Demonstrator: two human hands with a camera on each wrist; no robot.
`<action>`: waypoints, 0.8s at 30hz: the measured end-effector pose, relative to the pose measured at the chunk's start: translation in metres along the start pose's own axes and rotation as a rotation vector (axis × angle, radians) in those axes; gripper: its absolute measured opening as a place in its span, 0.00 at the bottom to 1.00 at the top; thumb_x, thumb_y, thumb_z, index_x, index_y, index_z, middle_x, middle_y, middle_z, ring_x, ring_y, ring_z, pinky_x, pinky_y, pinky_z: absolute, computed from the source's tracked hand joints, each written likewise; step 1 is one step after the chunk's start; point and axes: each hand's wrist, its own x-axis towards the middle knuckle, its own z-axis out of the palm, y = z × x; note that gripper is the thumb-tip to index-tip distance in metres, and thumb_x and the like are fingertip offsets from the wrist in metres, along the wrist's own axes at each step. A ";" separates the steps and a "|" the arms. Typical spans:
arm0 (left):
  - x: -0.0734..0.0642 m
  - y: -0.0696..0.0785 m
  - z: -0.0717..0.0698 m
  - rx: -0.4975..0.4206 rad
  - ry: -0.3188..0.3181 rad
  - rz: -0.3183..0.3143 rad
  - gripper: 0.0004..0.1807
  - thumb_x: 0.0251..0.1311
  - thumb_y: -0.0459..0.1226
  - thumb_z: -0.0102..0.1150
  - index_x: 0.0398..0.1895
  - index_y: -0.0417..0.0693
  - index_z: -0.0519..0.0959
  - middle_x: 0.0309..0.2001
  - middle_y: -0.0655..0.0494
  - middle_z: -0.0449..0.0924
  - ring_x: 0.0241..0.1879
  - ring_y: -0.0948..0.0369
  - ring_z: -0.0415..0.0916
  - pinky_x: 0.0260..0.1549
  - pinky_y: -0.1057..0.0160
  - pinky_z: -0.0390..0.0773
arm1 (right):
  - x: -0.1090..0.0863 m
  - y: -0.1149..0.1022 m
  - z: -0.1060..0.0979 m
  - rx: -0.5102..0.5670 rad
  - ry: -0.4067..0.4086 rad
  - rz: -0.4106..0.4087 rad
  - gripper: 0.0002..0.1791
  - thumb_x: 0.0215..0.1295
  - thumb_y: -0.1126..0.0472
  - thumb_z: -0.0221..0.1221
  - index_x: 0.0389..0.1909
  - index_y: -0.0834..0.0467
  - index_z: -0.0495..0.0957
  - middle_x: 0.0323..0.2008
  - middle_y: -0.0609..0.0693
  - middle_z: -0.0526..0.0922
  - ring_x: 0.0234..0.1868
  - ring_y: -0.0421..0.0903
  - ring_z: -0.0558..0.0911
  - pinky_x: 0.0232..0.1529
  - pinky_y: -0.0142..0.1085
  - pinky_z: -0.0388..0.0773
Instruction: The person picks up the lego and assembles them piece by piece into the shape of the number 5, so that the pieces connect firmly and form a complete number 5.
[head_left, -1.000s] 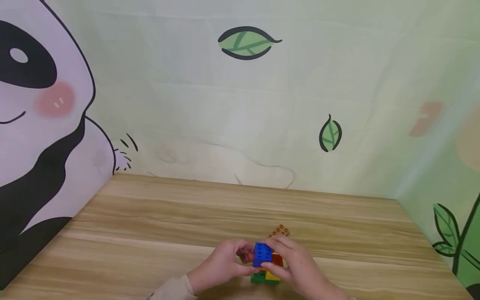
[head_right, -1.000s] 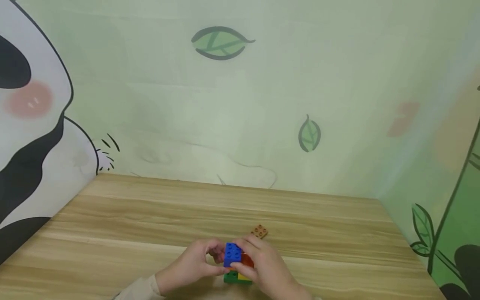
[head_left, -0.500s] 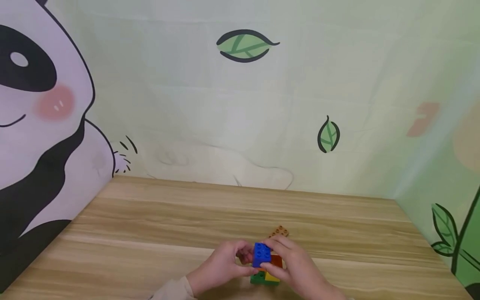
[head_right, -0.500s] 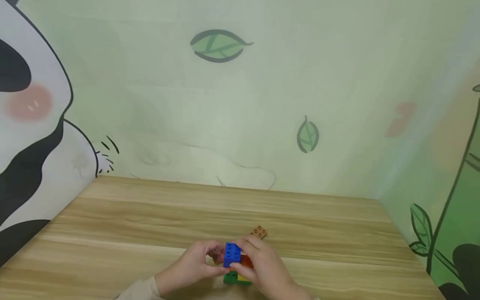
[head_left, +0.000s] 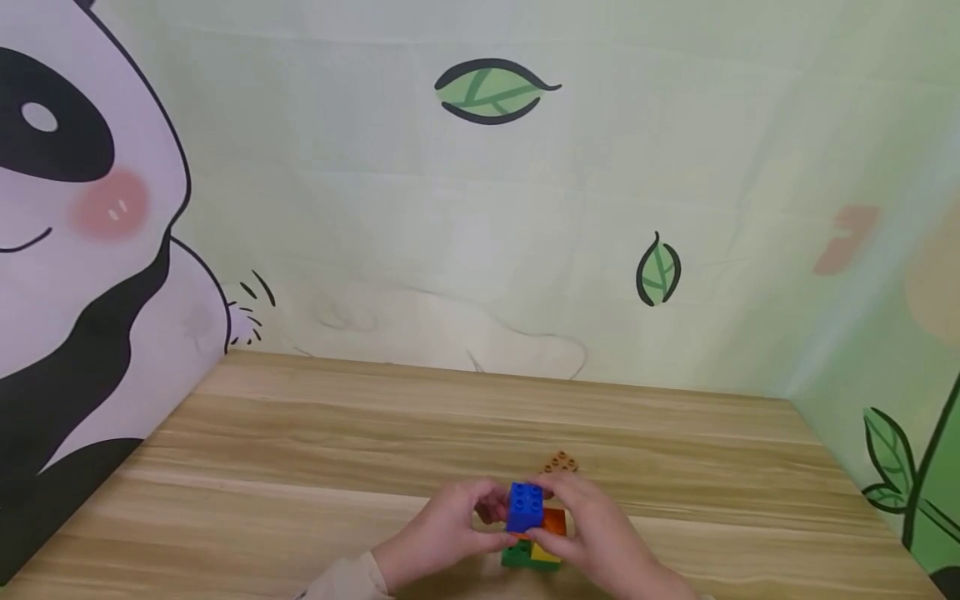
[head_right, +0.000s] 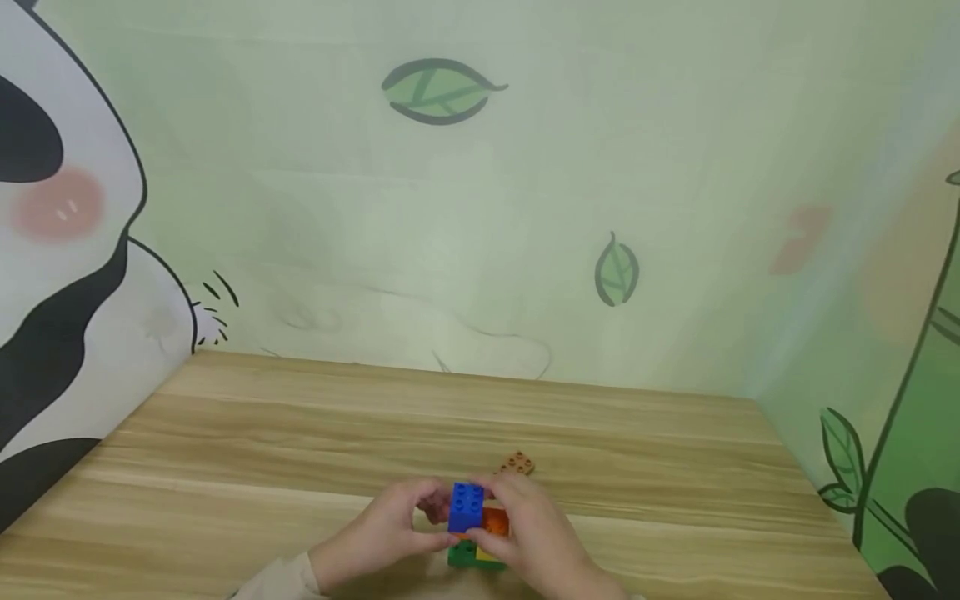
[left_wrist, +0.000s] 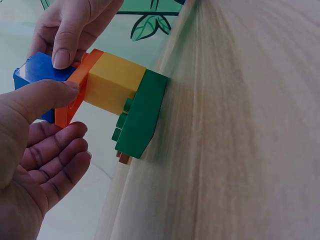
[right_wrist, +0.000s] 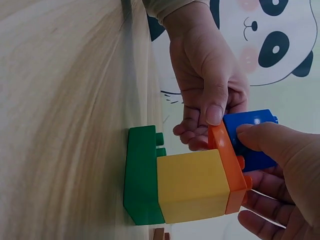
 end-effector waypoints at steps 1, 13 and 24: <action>0.000 0.000 0.000 -0.004 0.001 0.000 0.17 0.51 0.40 0.71 0.43 0.46 0.79 0.35 0.60 0.82 0.34 0.73 0.75 0.38 0.72 0.78 | 0.000 0.000 0.000 0.005 -0.001 0.003 0.23 0.56 0.51 0.68 0.53 0.50 0.77 0.47 0.43 0.82 0.48 0.42 0.81 0.50 0.39 0.81; -0.001 -0.001 0.004 -0.088 0.016 -0.010 0.16 0.48 0.35 0.72 0.40 0.42 0.80 0.30 0.58 0.80 0.30 0.73 0.73 0.34 0.72 0.78 | -0.001 0.003 0.001 0.024 0.000 -0.070 0.18 0.59 0.51 0.65 0.48 0.54 0.79 0.43 0.44 0.84 0.44 0.40 0.81 0.45 0.35 0.81; 0.000 0.001 0.003 -0.084 0.004 -0.020 0.15 0.49 0.36 0.72 0.39 0.42 0.80 0.31 0.59 0.80 0.30 0.74 0.73 0.35 0.72 0.79 | -0.001 0.005 0.002 0.043 -0.007 -0.072 0.17 0.60 0.51 0.65 0.47 0.53 0.78 0.41 0.43 0.84 0.41 0.38 0.80 0.42 0.32 0.81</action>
